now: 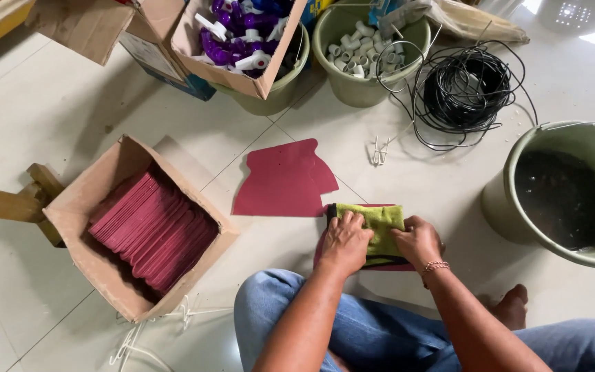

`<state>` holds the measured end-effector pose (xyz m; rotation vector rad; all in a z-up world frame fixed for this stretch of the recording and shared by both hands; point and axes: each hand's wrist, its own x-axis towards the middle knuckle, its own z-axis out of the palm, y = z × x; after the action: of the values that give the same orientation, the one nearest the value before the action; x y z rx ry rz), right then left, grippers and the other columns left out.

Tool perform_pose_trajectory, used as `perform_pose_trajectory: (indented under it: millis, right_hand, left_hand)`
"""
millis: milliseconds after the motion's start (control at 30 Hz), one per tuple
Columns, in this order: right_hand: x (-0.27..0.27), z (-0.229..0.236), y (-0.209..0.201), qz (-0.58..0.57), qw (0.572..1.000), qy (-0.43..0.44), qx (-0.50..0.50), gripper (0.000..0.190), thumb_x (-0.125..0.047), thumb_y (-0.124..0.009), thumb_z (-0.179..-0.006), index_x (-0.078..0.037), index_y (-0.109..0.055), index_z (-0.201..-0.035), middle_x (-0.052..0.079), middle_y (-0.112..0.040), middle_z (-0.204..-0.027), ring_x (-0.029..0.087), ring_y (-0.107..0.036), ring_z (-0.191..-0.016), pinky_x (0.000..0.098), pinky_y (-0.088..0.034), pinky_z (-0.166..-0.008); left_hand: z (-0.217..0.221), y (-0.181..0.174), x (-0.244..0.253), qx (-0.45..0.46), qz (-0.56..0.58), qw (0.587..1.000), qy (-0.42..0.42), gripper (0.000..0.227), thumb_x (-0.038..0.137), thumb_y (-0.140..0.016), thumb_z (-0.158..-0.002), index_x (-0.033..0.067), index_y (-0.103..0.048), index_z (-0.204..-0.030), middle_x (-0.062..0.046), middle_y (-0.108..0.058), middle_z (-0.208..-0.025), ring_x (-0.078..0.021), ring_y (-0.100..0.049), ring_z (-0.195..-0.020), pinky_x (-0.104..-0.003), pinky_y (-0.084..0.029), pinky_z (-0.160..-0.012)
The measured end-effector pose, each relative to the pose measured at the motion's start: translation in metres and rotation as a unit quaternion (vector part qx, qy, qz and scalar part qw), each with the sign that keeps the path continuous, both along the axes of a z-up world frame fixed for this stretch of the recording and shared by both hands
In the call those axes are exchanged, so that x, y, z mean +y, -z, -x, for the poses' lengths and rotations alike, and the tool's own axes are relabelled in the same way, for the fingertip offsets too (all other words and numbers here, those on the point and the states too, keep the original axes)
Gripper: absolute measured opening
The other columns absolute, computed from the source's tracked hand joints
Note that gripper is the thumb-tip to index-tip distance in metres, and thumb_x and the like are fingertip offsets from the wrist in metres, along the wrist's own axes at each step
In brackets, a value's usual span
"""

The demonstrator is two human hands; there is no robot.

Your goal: The person sits on the floor and wipes several pink cutting boards with a green cloth. They handle the boards one at a time, wiping both sides and occasionally flipping them over before placing them back on the floor.

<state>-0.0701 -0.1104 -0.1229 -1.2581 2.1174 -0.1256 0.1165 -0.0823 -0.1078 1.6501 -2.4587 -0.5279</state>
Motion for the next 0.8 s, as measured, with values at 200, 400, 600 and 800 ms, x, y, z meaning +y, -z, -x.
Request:
perform_pose_trajectory:
  millis: [200,400,600,800]
  right_hand:
    - [-0.014,0.005,0.004,0.039,0.996,0.031,-0.075,0.067,-0.068,-0.069,-0.087,-0.015,-0.07,-0.128,0.014,-0.076,-0.116,0.034,-0.066,-0.121,0.0523,-0.052,-0.101]
    - [0.003,-0.007,-0.011,0.043,0.996,0.01,-0.074,0.053,-0.055,-0.054,-0.102,-0.016,-0.062,-0.137,0.02,-0.074,-0.12,0.039,-0.064,-0.124,0.0536,-0.049,-0.104]
    - [0.004,-0.004,-0.017,0.087,0.989,0.016,-0.12,0.059,-0.043,-0.076,-0.088,-0.014,-0.064,-0.139,0.02,-0.075,-0.118,0.038,-0.066,-0.121,0.0521,-0.051,-0.102]
    - [0.005,-0.019,0.021,0.231,0.968,-0.092,-0.042,0.053,-0.028,-0.077,-0.081,-0.028,-0.067,-0.133,0.008,-0.067,-0.121,0.039,-0.067,-0.111,0.0521,-0.058,-0.093]
  left_hand:
    - [0.003,-0.029,-0.001,0.001,-0.012,1.0,-0.015,0.068,0.033,-0.075,-0.091,0.0128,-0.048,-0.151,-0.016,-0.048,-0.151,-0.0346,-0.028,-0.153,-0.052,-0.035,-0.118]
    - [0.002,-0.034,0.002,-0.063,-0.171,0.983,-0.006,0.1,0.025,-0.073,-0.087,0.0177,-0.014,-0.167,-0.009,-0.007,-0.175,-0.0329,0.001,-0.161,-0.057,0.0,-0.129]
    - [0.007,-0.059,0.004,-0.04,-0.187,0.981,0.0,0.084,0.031,-0.061,-0.094,0.0163,-0.02,-0.166,-0.01,-0.01,-0.175,-0.0304,-0.001,-0.162,-0.06,0.004,-0.127]
    - [0.006,0.007,-0.014,0.102,-0.082,0.988,-0.087,0.043,0.008,-0.041,-0.097,0.0149,-0.072,-0.126,-0.008,-0.058,-0.151,-0.0262,-0.049,-0.145,-0.047,-0.034,-0.121]
